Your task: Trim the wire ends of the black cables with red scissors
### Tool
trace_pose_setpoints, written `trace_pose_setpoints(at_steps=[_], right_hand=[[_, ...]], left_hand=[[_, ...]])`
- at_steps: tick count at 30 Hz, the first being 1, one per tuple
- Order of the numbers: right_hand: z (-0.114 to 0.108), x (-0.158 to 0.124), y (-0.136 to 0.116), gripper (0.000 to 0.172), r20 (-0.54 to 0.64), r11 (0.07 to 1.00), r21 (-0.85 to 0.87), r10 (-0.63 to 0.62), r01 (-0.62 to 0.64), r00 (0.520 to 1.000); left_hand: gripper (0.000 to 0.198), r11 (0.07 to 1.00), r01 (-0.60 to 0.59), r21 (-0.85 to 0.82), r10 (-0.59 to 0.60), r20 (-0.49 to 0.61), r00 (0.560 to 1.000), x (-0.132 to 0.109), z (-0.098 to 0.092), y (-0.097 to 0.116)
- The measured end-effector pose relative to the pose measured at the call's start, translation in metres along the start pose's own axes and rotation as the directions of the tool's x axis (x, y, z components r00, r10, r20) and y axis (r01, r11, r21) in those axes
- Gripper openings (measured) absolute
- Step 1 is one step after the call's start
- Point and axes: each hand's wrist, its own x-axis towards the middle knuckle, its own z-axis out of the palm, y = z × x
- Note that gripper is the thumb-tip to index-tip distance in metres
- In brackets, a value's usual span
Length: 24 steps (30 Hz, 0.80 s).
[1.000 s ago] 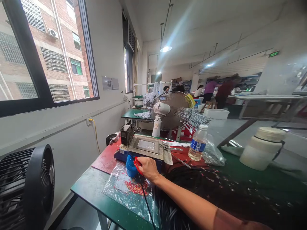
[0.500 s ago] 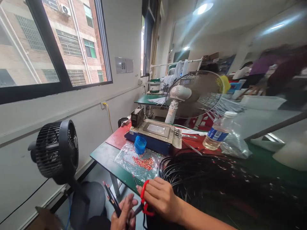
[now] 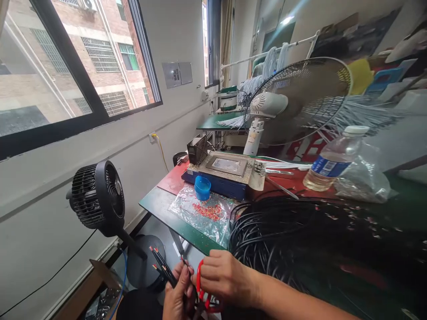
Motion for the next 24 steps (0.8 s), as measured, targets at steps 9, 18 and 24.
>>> trace_pose_setpoints(at_steps=[9, 18, 24], right_hand=[[-0.013, 0.009, 0.009, 0.031, 0.397, 0.550, 0.459, 0.575, -0.697, 0.715], [-0.006, 0.000, 0.020, 0.022, 0.620, 0.179, 0.592, 0.522, -0.786, 0.586], [-0.014, -0.001, 0.022, 0.042, 0.826, -0.050, 0.545, 0.204, -0.837, 0.525]], left_hand=[[0.048, 0.986, -0.165, -0.004, 0.163, -0.159, 0.974, 0.005, -0.003, -0.005], [0.045, 0.974, -0.219, 0.055, 0.226, -0.188, 0.956, 0.007, 0.001, -0.011], [0.050, 0.971, -0.236, 0.046, 0.240, -0.229, 0.943, 0.007, 0.000, -0.007]])
